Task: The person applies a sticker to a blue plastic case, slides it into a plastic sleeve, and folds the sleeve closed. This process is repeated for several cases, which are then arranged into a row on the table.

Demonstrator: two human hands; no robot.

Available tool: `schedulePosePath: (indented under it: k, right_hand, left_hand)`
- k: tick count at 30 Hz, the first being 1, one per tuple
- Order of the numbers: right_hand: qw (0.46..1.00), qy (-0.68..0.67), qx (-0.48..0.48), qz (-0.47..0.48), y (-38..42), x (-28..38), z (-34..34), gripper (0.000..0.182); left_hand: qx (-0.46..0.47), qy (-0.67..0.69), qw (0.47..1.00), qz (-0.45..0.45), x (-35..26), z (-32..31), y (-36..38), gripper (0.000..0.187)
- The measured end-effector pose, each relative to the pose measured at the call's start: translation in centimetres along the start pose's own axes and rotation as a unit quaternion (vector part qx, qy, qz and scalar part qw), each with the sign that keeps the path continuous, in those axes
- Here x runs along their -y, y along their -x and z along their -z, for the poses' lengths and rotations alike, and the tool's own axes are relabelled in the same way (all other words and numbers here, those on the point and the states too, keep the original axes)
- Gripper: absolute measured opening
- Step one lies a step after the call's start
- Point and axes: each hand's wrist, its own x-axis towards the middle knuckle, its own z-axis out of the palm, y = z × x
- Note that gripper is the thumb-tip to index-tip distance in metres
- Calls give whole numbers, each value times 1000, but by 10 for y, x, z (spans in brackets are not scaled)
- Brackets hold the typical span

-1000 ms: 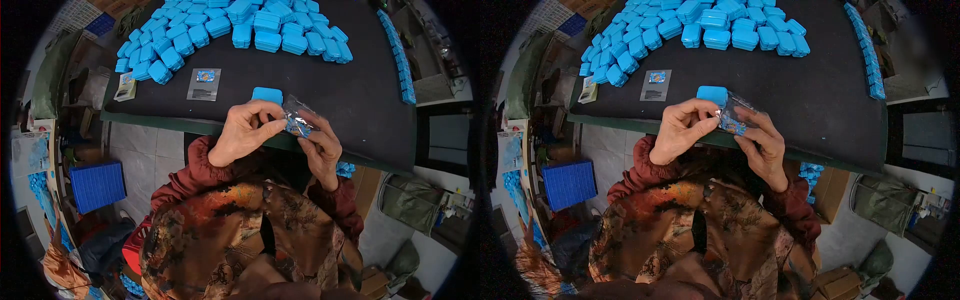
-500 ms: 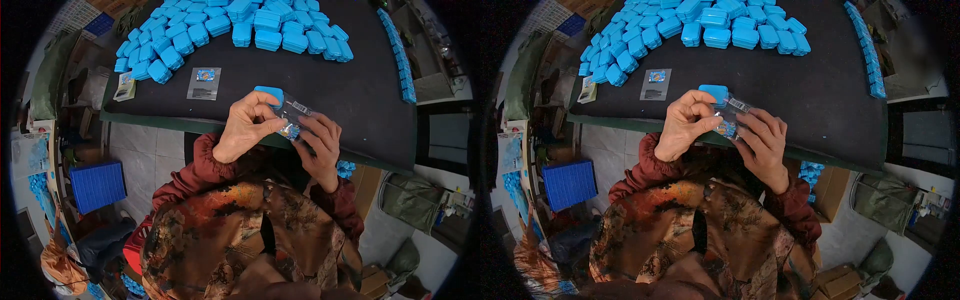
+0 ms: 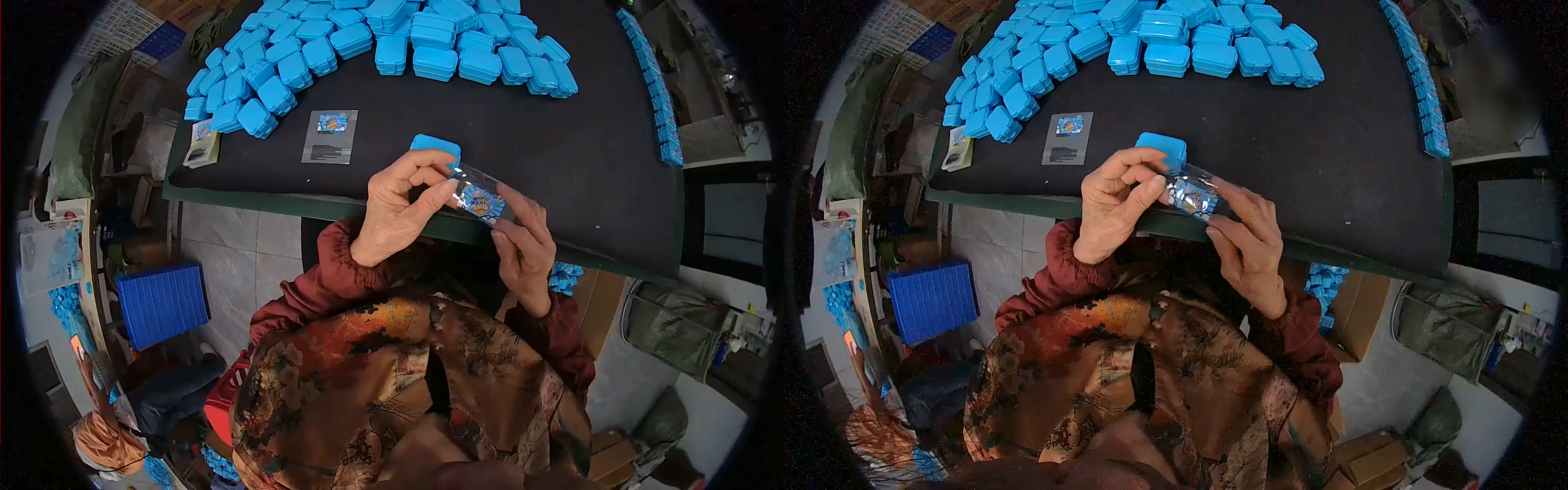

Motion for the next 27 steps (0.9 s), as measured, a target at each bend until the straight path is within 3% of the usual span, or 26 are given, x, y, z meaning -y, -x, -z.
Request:
schedulePosePath:
  k: [2,4,5,6,8,9,12,16,19,27]
  right_hand:
    - [998,-44,-13,-35,4,-2,-1,10]
    - [961,-198,-53,-184,9,-1,-3,9]
    - [961,-198,-53,-184,8,-2,-1,9]
    - [956,-213,-65,-193,5,-2,1,12]
    - [949,-228,-76,-202,4,-5,2,15]
    - [935,-263,-84,-220,5,-7,1,17]
    - [914,-312,-95,-243,4,-11,0,18]
    - [894,-341,-103,-274,8,-14,2,19]
    - [907,-311,-91,-269,9,-17,4,19]
    - [910,-321,-74,-251,-4,-5,5,20]
  left_hand:
    - [-18,40,999,18,1,2,-1,26]
    - [-56,-142,982,-107,2,13,-8,28]
    - [-53,-235,958,-153,1,21,-11,34]
    - [-53,-235,958,-153,-6,24,-17,34]
    - [18,-503,843,-190,-16,28,-25,46]
    - [37,-498,856,-135,-6,32,-23,53]
    - [94,-440,890,-78,11,40,-26,51]
    - [66,-350,932,-65,15,44,-26,48]
    - [24,-69,997,33,6,47,-19,42]
    - [37,-64,997,2,4,39,-13,44]
